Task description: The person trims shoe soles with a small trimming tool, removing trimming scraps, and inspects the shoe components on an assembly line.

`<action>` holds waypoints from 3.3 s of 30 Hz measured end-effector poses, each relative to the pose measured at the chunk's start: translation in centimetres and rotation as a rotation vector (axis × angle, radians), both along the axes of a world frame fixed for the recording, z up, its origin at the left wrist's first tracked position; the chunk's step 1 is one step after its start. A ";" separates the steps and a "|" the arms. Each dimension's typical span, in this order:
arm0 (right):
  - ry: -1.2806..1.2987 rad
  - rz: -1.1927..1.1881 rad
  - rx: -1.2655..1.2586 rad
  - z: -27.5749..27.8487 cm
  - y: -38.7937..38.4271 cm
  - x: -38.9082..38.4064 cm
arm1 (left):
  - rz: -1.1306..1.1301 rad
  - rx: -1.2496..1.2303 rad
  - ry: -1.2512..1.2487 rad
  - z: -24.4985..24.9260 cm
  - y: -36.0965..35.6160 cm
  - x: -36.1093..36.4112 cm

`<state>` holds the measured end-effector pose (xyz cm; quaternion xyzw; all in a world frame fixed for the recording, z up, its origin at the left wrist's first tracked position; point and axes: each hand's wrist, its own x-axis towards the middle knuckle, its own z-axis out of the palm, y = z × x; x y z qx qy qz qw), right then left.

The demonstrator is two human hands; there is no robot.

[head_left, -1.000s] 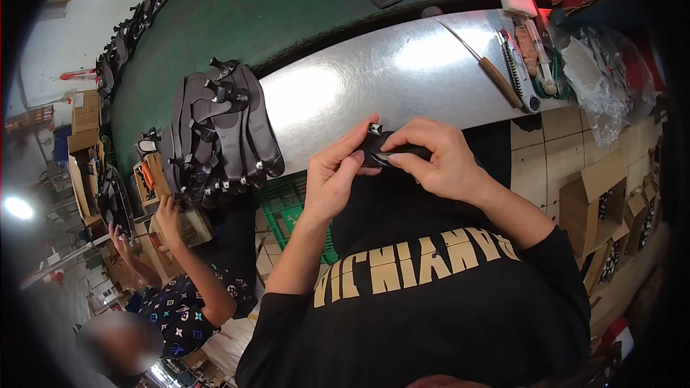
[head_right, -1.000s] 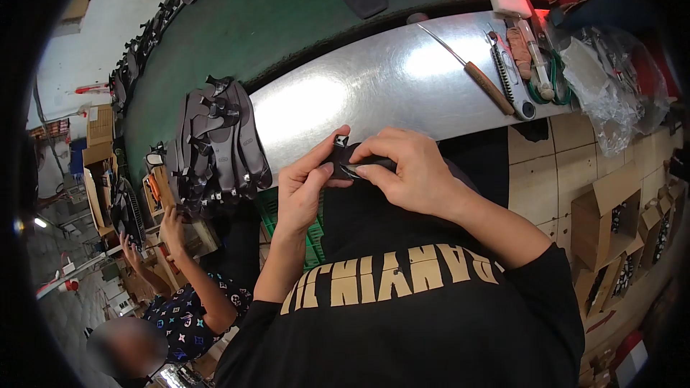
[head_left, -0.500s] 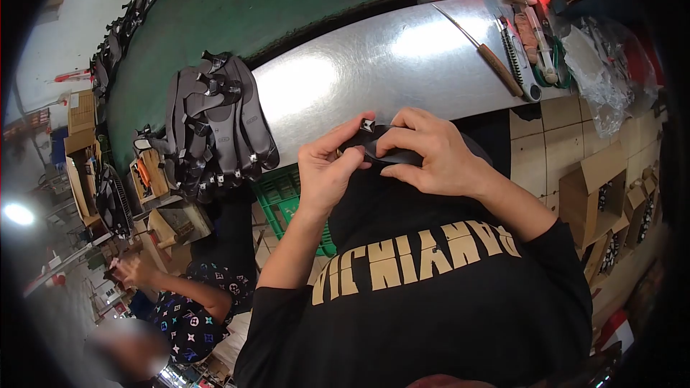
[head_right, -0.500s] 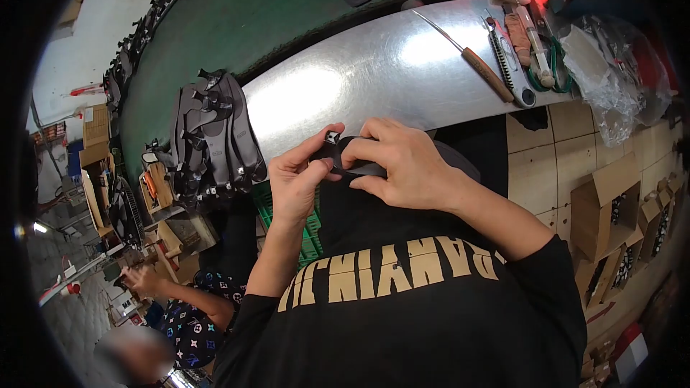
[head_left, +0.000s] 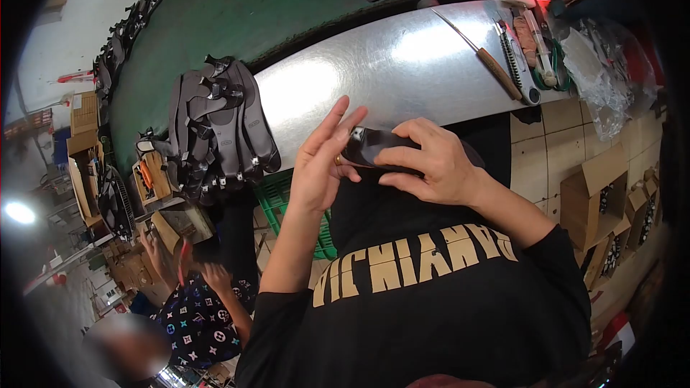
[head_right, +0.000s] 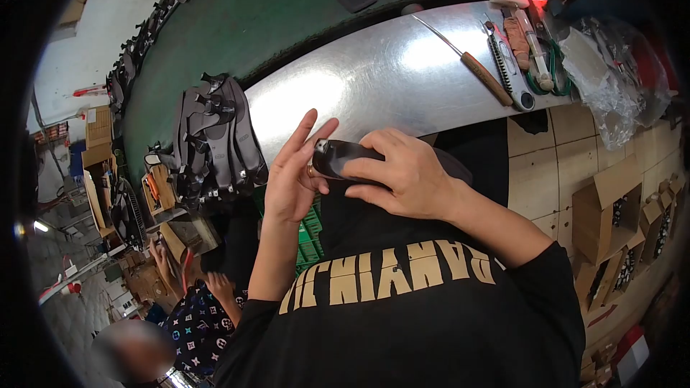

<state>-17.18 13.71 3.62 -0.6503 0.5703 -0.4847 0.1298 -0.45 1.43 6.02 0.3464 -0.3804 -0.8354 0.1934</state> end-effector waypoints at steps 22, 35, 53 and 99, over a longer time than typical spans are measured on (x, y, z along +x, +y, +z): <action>-0.288 -0.105 0.306 -0.9 1.2 0.7 | -0.290 -0.319 -0.358 -2.5 1.6 -0.1; -0.840 0.344 0.571 1.0 -1.2 -2.6 | -0.291 -0.624 -0.270 1.8 1.2 0.5; -0.057 -0.482 0.138 -2.1 -0.8 -7.0 | 0.339 0.394 0.114 -4.8 -0.6 0.4; -0.109 -0.045 -0.016 3.6 3.9 4.2 | 0.499 0.359 0.282 2.7 4.4 -1.1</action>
